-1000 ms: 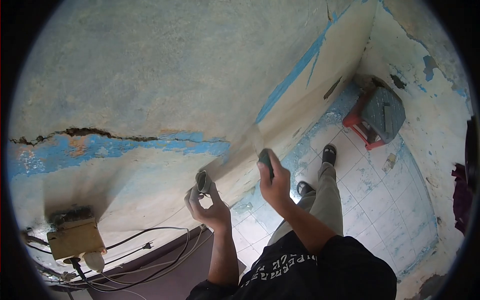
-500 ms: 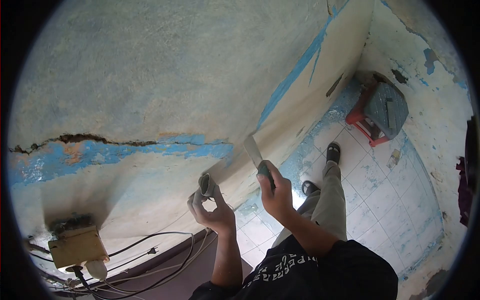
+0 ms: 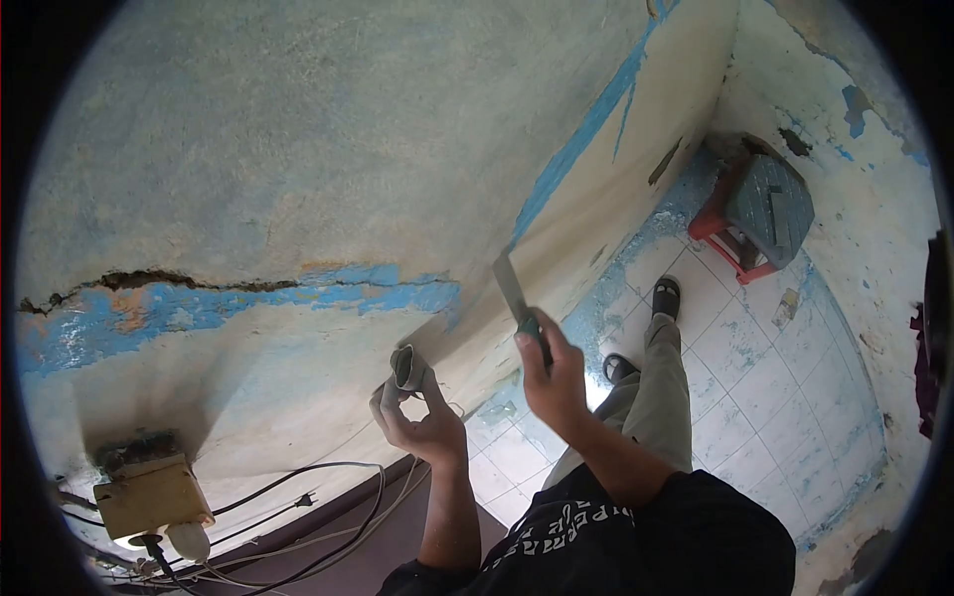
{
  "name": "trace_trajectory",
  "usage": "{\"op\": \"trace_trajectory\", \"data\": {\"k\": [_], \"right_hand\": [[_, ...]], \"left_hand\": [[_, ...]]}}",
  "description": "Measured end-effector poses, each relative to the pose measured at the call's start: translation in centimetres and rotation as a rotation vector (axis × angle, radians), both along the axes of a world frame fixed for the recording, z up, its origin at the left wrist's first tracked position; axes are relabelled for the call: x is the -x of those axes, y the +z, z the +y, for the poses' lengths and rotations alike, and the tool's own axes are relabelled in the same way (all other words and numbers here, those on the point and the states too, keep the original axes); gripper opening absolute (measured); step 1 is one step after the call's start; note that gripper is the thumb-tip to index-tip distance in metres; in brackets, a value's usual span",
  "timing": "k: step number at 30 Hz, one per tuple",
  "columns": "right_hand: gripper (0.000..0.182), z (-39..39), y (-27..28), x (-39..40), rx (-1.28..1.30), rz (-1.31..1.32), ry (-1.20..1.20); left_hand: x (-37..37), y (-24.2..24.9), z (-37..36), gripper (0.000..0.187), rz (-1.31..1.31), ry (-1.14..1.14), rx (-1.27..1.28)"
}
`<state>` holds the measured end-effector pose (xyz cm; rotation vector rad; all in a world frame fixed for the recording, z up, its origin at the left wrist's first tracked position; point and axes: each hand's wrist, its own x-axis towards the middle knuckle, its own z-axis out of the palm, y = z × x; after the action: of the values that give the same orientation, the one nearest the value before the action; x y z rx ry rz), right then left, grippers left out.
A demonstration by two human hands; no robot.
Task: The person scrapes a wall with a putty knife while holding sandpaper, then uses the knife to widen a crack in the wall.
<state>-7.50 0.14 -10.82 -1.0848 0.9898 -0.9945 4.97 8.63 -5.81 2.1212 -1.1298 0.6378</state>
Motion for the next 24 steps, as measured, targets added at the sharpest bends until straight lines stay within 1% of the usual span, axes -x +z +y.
{"op": "trace_trajectory", "data": {"k": [1, 4, 5, 6, 8, 10, 11, 13, 14, 16, 17, 18, 20, 21, 24], "right_hand": [[0.033, 0.5, 0.0, -0.2, 0.033, 0.033, 0.019], [0.034, -0.8, -0.4, -0.2, 0.040, 0.015, -0.012], [0.035, -1.0, 0.4, 0.0, -0.060, 0.036, 0.042], [0.035, -0.6, 0.3, -0.3, -0.065, 0.037, 0.047], [0.035, 0.4, -0.3, -1.0, 0.054, -0.030, -0.075], [0.036, 0.2, -0.1, -0.9, 0.100, 0.010, -0.056], [0.036, -0.4, -0.3, -0.4, 0.018, 0.028, -0.014], [0.037, -1.7, 1.3, 0.5, -0.164, 0.039, 0.107], [0.037, -1.2, 1.2, 0.3, -0.173, 0.039, 0.110], [0.038, -0.1, 0.4, -0.2, -0.036, 0.031, 0.017], [0.038, 1.2, -0.4, -0.5, 0.031, 0.038, 0.020], [0.037, 1.2, -0.5, -0.8, 0.081, -0.004, -0.023], [0.036, -1.6, 0.5, 0.2, -0.048, 0.058, 0.025], [0.035, -2.3, 1.0, 0.3, -0.094, 0.032, -0.008], [0.035, -1.2, 0.8, 0.1, -0.097, 0.036, 0.004]], "left_hand": [[0.1, 0.0, -0.2, 0.029, -0.002, -0.004, 0.008], [0.2, 0.3, -0.3, 0.028, -0.007, 0.033, -0.038], [0.3, 0.3, -0.3, 0.028, 0.001, 0.019, -0.024], [0.3, 0.3, -0.3, 0.029, 0.008, 0.005, -0.009], [0.4, 0.3, 0.0, 0.028, 0.002, 0.009, -0.014], [0.3, 0.3, -0.6, 0.028, -0.006, 0.002, -0.003], [0.3, 0.2, -0.6, 0.028, 0.001, 0.008, 0.000], [0.3, 0.2, -0.1, 0.028, 0.011, 0.024, -0.015], [0.2, 0.1, 0.0, 0.028, 0.012, 0.014, -0.013], [0.3, 0.0, -0.1, 0.027, 0.015, 0.000, 0.001], [0.3, 0.0, -0.1, 0.027, 0.012, 0.018, -0.005], [0.3, 0.0, -0.2, 0.027, 0.008, 0.035, -0.013], [0.1, -0.1, -0.5, 0.028, -0.001, 0.020, -0.004], [0.2, -0.1, -0.3, 0.028, -0.008, 0.014, 0.001], [0.2, -0.1, -0.3, 0.028, 0.029, 0.015, 0.022]]}}
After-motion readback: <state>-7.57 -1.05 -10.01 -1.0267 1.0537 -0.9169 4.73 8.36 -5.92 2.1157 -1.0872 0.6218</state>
